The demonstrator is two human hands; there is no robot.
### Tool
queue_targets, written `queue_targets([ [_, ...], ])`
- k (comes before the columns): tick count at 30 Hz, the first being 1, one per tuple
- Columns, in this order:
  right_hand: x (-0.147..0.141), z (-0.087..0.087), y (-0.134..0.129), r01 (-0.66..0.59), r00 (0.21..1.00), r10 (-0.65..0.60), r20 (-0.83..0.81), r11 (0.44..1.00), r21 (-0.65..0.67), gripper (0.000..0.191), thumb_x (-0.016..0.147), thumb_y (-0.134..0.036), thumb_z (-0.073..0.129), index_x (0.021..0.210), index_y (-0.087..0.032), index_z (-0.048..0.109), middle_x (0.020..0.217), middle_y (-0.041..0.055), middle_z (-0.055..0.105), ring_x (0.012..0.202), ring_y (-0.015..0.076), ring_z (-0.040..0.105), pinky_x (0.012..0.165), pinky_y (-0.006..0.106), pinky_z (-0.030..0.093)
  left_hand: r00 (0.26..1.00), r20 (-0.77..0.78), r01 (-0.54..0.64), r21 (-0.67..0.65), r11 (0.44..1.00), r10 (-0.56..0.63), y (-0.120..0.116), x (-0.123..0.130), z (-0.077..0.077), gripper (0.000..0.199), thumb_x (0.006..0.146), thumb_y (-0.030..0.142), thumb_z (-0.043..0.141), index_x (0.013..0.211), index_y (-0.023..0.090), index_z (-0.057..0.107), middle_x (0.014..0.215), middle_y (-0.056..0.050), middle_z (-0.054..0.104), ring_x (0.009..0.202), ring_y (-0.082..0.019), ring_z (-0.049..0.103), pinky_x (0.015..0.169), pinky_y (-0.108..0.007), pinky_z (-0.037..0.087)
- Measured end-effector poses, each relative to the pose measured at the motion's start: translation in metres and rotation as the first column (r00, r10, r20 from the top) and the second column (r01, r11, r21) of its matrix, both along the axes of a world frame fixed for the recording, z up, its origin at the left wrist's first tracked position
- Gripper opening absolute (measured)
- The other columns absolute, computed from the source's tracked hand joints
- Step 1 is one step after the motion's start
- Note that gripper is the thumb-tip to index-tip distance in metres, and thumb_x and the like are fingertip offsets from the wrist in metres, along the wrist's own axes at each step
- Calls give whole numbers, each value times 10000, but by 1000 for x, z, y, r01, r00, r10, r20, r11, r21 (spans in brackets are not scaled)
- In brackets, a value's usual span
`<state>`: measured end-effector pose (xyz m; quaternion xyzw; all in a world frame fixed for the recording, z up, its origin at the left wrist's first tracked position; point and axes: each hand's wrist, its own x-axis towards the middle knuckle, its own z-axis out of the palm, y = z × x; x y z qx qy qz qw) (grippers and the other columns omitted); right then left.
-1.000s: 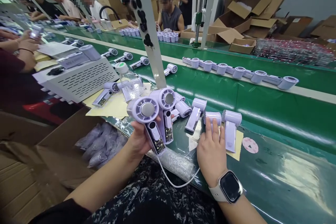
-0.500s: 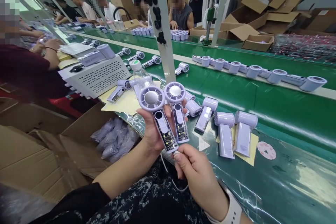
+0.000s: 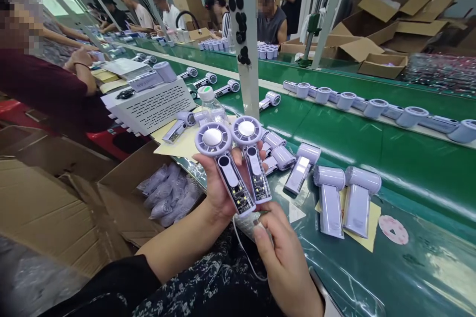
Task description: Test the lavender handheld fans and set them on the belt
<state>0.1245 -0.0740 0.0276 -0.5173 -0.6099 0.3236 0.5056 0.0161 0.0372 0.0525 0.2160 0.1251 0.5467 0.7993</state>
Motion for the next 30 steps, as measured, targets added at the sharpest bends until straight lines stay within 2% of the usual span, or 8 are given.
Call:
queue_targets([
  [3,-2,-2,-1,64,996,-73,-58,988,-137,410,1071,-420,481,725,-226,585,633,-13,594,584,142,566,558,232,423,1000,-8,25,45,999,-25,-1,-1,0,704,551,849,772,628,166,620,1085,-77,753,941,-211,728,811,-307,609],
  [5,-2,-3,-2,43,993,-64,-96,977,-210,460,1070,-466,474,686,-227,556,548,-28,542,521,139,519,527,249,381,999,-11,43,54,998,-43,-2,-2,-4,709,530,853,781,624,170,613,1090,-77,753,938,-213,727,808,-309,610],
  [11,3,-2,-2,-43,994,12,-106,955,-292,491,1044,-535,502,686,-216,611,648,16,633,632,166,580,608,278,395,995,-93,34,50,998,-29,-1,-6,-6,764,549,921,704,606,182,518,1069,-74,742,889,-218,713,767,-341,606],
  [20,-16,-9,-1,34,869,-196,-455,939,-341,514,1032,-605,497,676,-234,496,459,-46,478,431,133,497,487,255,398,989,-108,-72,252,965,102,-8,5,-21,745,614,934,646,656,190,639,1113,-70,736,928,-236,711,852,-374,591],
  [23,-5,-9,-2,4,930,-117,-349,951,-308,461,1048,-551,494,740,-218,580,603,6,608,572,160,587,583,271,466,989,-122,-49,282,958,87,-7,5,-24,744,625,930,644,669,188,640,1070,-90,746,944,-260,720,851,-384,599],
  [26,21,-5,-2,25,991,-51,-123,979,-201,401,1045,-500,505,777,-223,617,931,81,696,861,231,655,768,341,516,986,-160,-6,221,975,42,-1,0,-19,757,613,948,629,698,196,610,1038,-106,748,1047,-329,713,853,-439,610],
  [28,39,-2,1,232,972,-228,56,968,-91,410,1037,-507,501,758,-228,611,1180,122,667,1124,310,616,939,435,489,979,-198,-9,183,983,45,1,-6,-15,707,663,905,651,757,205,628,1057,-102,750,1117,-349,697,898,-473,600],
  [30,49,0,6,389,911,-384,149,921,-3,343,1012,-541,534,941,-241,685,1456,137,554,1388,382,461,1094,538,397,961,-277,49,189,981,6,1,-14,-14,601,690,785,754,862,213,688,1066,-94,754,1110,-341,703,912,-468,595],
])
